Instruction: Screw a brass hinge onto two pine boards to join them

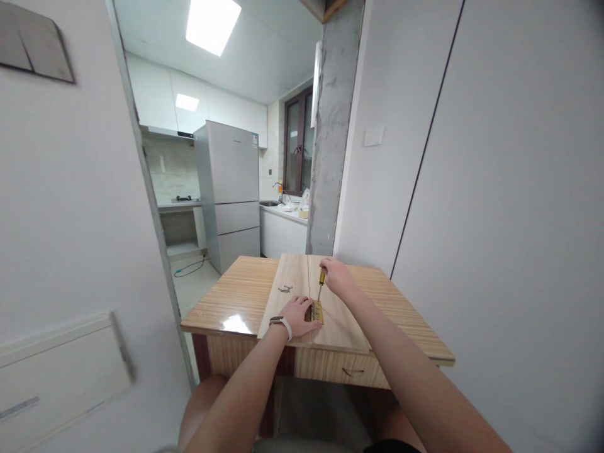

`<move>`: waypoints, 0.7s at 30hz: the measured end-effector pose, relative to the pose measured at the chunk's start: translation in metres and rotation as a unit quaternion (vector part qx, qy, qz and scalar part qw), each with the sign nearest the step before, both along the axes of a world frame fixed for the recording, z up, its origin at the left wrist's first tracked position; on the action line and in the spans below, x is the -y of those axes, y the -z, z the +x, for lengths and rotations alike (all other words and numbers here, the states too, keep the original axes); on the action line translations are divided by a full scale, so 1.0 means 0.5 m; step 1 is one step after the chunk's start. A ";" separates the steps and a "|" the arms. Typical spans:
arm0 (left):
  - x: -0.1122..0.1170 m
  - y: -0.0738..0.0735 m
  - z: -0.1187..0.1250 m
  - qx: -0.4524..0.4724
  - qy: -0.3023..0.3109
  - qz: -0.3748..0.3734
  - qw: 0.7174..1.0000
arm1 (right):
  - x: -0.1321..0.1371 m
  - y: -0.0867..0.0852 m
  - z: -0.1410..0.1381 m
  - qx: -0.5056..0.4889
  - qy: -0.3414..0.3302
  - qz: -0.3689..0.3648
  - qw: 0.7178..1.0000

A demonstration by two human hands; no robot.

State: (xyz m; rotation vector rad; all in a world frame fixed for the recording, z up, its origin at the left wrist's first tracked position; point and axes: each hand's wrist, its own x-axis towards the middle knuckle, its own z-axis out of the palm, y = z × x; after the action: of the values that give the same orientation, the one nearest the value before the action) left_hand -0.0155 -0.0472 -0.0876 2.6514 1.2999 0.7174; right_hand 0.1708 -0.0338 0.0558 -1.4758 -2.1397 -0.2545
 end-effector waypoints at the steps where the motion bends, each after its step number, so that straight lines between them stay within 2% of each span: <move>1: 0.000 0.000 0.000 0.000 0.002 0.002 1.000 | 0.000 0.000 0.000 0.001 -0.002 -0.001 1.000; 15: 0.000 0.002 0.000 0.000 -0.002 0.003 1.000 | -0.012 0.008 0.007 -0.011 -0.026 -0.014 0.999; 21: 0.001 -0.001 0.000 -0.001 -0.003 0.001 1.000 | -0.003 0.000 -0.003 -0.007 -0.005 -0.022 1.000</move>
State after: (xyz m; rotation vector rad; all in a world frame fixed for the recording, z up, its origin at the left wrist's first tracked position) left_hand -0.0157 -0.0475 -0.0871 2.6516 1.3096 0.7174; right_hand 0.1695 -0.0324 0.0558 -1.4871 -2.1538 -0.1935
